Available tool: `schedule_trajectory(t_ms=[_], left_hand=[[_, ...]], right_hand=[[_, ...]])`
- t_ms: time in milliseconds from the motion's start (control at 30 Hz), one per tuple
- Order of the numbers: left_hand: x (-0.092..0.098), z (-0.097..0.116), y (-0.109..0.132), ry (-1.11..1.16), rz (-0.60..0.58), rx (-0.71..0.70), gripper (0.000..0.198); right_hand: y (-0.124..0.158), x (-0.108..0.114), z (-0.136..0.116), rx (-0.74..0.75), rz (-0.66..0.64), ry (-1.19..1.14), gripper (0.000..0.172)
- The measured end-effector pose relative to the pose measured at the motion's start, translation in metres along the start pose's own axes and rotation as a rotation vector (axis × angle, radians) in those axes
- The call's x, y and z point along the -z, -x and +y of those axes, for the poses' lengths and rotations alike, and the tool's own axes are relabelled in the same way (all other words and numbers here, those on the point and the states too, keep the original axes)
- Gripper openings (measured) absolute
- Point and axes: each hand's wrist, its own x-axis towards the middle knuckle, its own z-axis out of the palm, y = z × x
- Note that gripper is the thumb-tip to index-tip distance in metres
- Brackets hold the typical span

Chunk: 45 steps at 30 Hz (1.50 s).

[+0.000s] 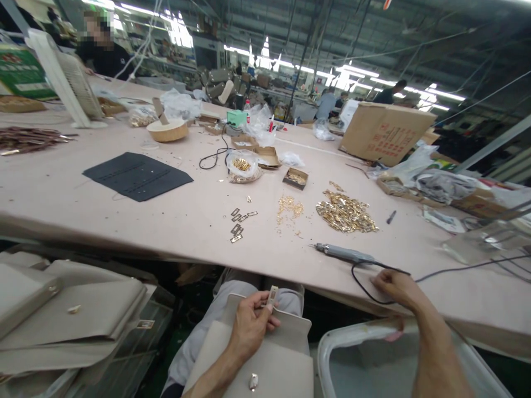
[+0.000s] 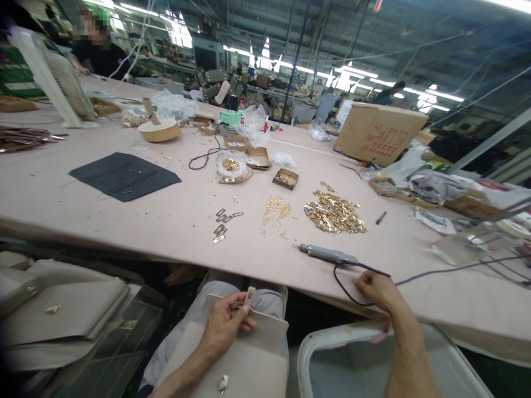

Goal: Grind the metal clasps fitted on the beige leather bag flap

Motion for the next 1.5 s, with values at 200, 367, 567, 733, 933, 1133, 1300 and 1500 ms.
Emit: schedule_trajectory(t_ms=[200, 367, 567, 733, 933, 1133, 1300, 1500], left_hand=[[0.002, -0.002, -0.001, -0.005, -0.015, 0.006, 0.041], [0.002, 0.002, 0.001, 0.012, -0.002, 0.016, 0.039], [0.002, 0.006, 0.008, 0.054, 0.015, 0.009, 0.039], [0.002, 0.005, 0.012, 0.072, 0.068, 0.017, 0.045], [0.001, 0.002, 0.015, 0.101, 0.1, -0.004, 0.051], [0.005, 0.003, 0.014, 0.111, 0.122, -0.002, 0.05], [0.007, 0.004, 0.012, 0.091, 0.111, 0.004, 0.042], [0.008, 0.008, 0.012, 0.111, 0.095, 0.007, 0.035]], right_hand=[[0.048, 0.042, -0.021, -0.044, -0.026, 0.151, 0.031], [0.073, 0.046, -0.123, 0.155, 0.356, -0.06, 0.034], [0.055, -0.033, -0.255, 0.681, 0.112, -0.29, 0.019], [0.029, -0.08, -0.329, 0.999, 0.019, -0.355, 0.016], [-0.007, -0.101, -0.388, 1.133, -0.028, -0.259, 0.024], [-0.022, -0.113, -0.407, 1.101, -0.11, -0.211, 0.019], [-0.022, -0.117, -0.4, 1.091, -0.145, -0.231, 0.013], [-0.008, -0.109, -0.371, 1.118, 0.078, -0.307, 0.01]])
